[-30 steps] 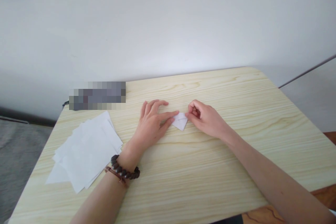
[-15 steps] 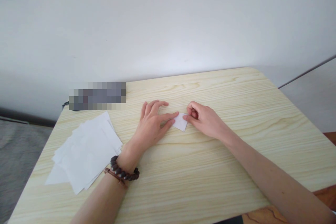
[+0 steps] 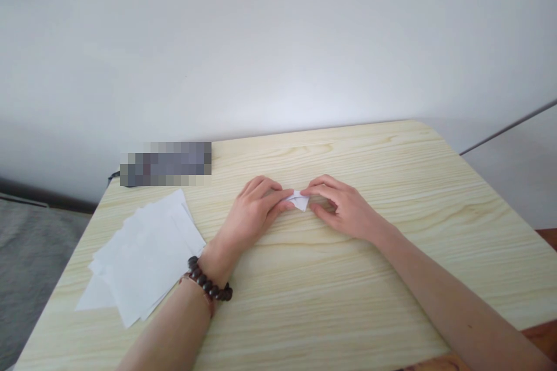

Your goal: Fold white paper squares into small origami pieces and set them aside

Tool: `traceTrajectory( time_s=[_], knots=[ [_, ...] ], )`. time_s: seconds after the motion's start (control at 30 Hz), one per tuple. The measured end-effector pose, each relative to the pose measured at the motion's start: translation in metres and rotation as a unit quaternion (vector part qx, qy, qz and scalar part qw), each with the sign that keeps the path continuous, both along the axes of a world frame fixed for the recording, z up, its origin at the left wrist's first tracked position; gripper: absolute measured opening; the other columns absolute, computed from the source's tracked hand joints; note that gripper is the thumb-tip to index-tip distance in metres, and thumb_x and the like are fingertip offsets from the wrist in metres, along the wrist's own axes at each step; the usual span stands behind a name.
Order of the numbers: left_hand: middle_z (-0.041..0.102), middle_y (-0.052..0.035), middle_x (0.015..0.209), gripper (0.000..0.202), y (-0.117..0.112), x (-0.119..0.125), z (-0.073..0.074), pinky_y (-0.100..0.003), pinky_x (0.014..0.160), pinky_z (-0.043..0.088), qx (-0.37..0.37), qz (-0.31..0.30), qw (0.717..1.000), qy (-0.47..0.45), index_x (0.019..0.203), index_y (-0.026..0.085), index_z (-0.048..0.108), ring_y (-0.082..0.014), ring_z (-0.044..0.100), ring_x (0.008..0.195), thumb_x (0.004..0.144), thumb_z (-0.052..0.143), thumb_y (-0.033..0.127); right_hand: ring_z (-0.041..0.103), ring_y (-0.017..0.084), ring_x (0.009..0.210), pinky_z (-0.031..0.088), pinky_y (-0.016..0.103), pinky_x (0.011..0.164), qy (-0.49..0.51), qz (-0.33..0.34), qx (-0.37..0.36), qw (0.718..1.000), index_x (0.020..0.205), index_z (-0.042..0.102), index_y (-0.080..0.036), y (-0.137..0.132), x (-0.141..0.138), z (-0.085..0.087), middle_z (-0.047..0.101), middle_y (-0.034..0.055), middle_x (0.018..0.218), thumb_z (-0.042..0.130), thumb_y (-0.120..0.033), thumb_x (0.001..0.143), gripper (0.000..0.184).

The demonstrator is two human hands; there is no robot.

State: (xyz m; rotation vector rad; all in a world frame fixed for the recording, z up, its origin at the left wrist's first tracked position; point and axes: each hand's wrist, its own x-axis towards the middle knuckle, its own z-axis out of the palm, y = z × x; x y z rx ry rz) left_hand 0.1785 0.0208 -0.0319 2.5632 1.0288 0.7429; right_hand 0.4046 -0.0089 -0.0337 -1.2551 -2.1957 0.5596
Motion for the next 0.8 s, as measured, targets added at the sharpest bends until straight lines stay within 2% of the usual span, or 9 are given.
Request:
traceTrajectory(
  time_s=[0.13, 0.3, 0.43, 0.57, 0.67, 0.8],
  knots=[
    [0.068, -0.0075, 0.092, 0.027, 0.001, 0.001, -0.001, -0.034, 0.081, 0.049, 0.011, -0.002, 0.999, -0.041, 0.099, 0.016, 0.068, -0.0191, 0.059, 0.088, 0.097, 0.046, 0.031, 0.060, 0.016, 0.083, 0.046, 0.028, 0.073, 0.027, -0.011, 0.028, 0.999, 0.100, 0.067, -0.020, 0.002, -0.003, -0.004, 0.065, 0.0047, 0.095, 0.056, -0.026, 0.091, 0.015],
    [0.066, -0.0052, 0.080, 0.022, 0.000, 0.002, 0.000, -0.031, 0.075, 0.045, 0.001, -0.018, 0.998, -0.059, 0.092, 0.015, 0.064, -0.0172, 0.057, 0.079, 0.096, 0.048, 0.028, 0.051, 0.011, 0.063, 0.039, 0.025, 0.058, 0.090, -0.028, 0.001, 0.996, 0.085, 0.065, -0.017, 0.002, -0.005, -0.003, 0.062, 0.0023, 0.080, 0.054, -0.027, 0.093, 0.017],
    [0.060, -0.0028, 0.072, 0.026, -0.002, 0.003, 0.004, -0.032, 0.073, 0.040, -0.031, -0.026, 0.999, -0.025, 0.077, 0.016, 0.059, -0.0166, 0.052, 0.075, 0.096, 0.047, 0.030, 0.049, 0.010, 0.061, 0.036, 0.025, 0.058, 0.103, -0.028, -0.032, 0.994, 0.078, 0.062, -0.017, 0.002, -0.004, -0.001, 0.057, 0.0004, 0.072, 0.052, -0.028, 0.094, 0.021],
    [0.057, -0.0016, 0.069, 0.032, -0.004, 0.004, 0.008, -0.034, 0.076, 0.036, -0.064, -0.028, 0.997, 0.020, 0.067, 0.017, 0.053, -0.0170, 0.049, 0.077, 0.096, 0.045, 0.029, 0.046, 0.010, 0.060, 0.034, 0.028, 0.065, 0.051, -0.014, -0.050, 0.997, 0.069, 0.056, -0.018, 0.001, -0.004, 0.002, 0.053, -0.0024, 0.065, 0.051, -0.028, 0.093, 0.027],
    [0.058, -0.0026, 0.075, 0.028, -0.006, 0.004, 0.011, -0.036, 0.078, 0.035, -0.066, -0.021, 0.996, 0.047, 0.070, 0.017, 0.056, -0.0184, 0.049, 0.081, 0.094, 0.044, 0.028, 0.046, 0.010, 0.059, 0.033, 0.029, 0.070, 0.018, -0.003, -0.055, 0.998, 0.067, 0.055, -0.017, 0.000, -0.006, 0.004, 0.053, -0.0039, 0.063, 0.053, -0.025, 0.092, 0.026],
    [0.061, -0.0034, 0.087, 0.016, -0.006, 0.004, 0.011, -0.037, 0.081, 0.035, -0.075, -0.003, 0.997, 0.031, 0.086, 0.019, 0.062, -0.0196, 0.050, 0.087, 0.091, 0.050, 0.028, 0.050, 0.011, 0.065, 0.033, 0.031, 0.072, -0.020, -0.006, -0.037, 0.999, 0.067, 0.055, -0.017, 0.000, -0.009, 0.003, 0.054, -0.0032, 0.066, 0.057, -0.022, 0.089, 0.022]
  ],
)
